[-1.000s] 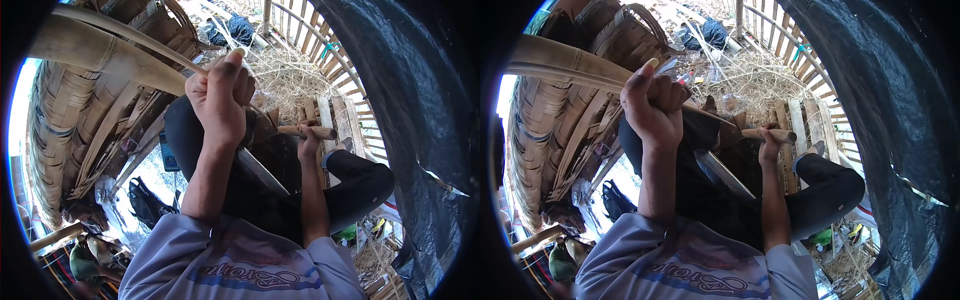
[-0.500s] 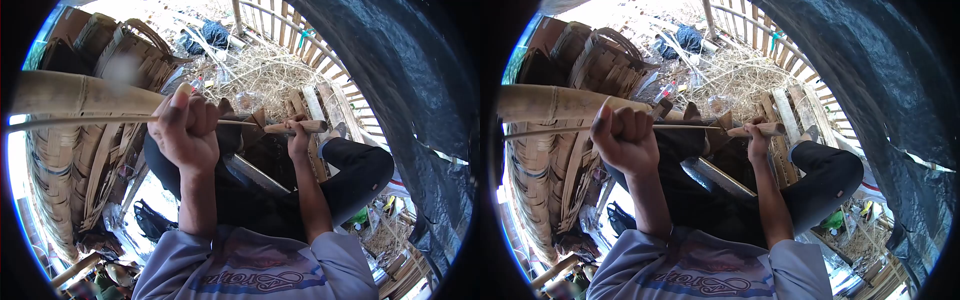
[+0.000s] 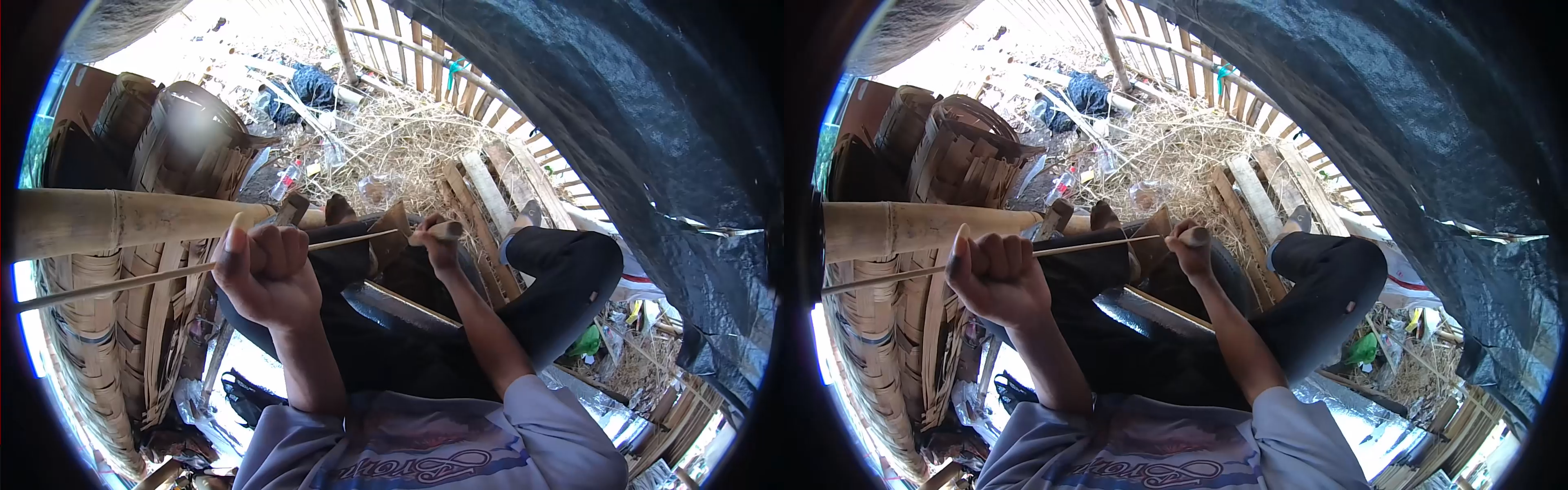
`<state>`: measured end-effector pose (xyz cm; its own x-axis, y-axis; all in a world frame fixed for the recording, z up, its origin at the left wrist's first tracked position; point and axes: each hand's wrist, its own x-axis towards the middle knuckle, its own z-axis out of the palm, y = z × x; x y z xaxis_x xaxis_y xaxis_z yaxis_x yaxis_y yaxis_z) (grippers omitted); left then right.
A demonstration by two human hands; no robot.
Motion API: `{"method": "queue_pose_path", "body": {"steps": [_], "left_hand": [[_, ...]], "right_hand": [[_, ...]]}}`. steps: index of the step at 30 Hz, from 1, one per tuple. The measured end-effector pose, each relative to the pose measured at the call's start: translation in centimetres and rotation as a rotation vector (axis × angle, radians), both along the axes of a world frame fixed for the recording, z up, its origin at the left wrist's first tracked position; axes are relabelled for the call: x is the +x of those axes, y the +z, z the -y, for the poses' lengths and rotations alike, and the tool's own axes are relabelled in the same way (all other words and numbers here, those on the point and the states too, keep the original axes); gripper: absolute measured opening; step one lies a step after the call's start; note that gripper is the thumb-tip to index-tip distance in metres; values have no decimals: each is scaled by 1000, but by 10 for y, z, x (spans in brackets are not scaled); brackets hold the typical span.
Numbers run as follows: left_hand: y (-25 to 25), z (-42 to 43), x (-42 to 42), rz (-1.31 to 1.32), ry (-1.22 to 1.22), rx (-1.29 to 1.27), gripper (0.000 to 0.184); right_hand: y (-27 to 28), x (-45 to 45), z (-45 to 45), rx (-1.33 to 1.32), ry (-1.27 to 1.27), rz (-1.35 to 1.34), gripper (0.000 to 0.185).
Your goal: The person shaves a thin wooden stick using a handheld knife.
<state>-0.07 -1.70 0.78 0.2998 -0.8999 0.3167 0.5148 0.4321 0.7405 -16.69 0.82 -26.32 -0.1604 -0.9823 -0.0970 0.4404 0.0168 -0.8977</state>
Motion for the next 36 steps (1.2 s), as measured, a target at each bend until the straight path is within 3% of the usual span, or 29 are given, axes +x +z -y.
{"method": "queue_pose_path", "body": {"steps": [2,3,8,12,14,16,20,22,26,28,30,31,32,34,36], "left_hand": [[0,0,-1,-30,-42,-22,40],[1,0,-2,-10,-51,-21,40],[-1,-3,1,-17,-46,-17,40],[-2,1,2,-29,-2,17,40],[-2,0,2,-37,-8,18,40],[-1,-2,0,-4,-17,25,40],[0,-1,4,-45,-20,23,40],[0,1,4,-72,-75,45,39],[-2,2,-3,-23,-173,-29,34],[-2,3,-1,-69,-188,16,24],[10,0,4,617,129,34,35],[16,-8,13,712,227,71,59],[14,-12,26,660,350,-58,61],[17,-34,64,663,577,-19,57],[-21,-55,118,738,830,127,47]], "right_hand": [[-8,1,-4,257,78,25,14],[10,1,-1,277,-2,29,14],[46,-8,6,80,16,228,15],[9,5,-2,9,86,-38,16],[8,7,-4,228,104,-79,17],[16,2,2,241,63,-91,16],[59,2,14,-16,203,-226,15],[82,15,11,-197,301,-473,18],[75,41,0,-269,424,-415,20],[66,48,4,-33,424,-384,21],[78,53,10,-28,431,-359,25],[92,53,14,26,427,-446,29],[100,52,20,76,417,-536,35],[83,53,24,125,415,-512,44],[79,52,30,117,367,-497,47]]}}
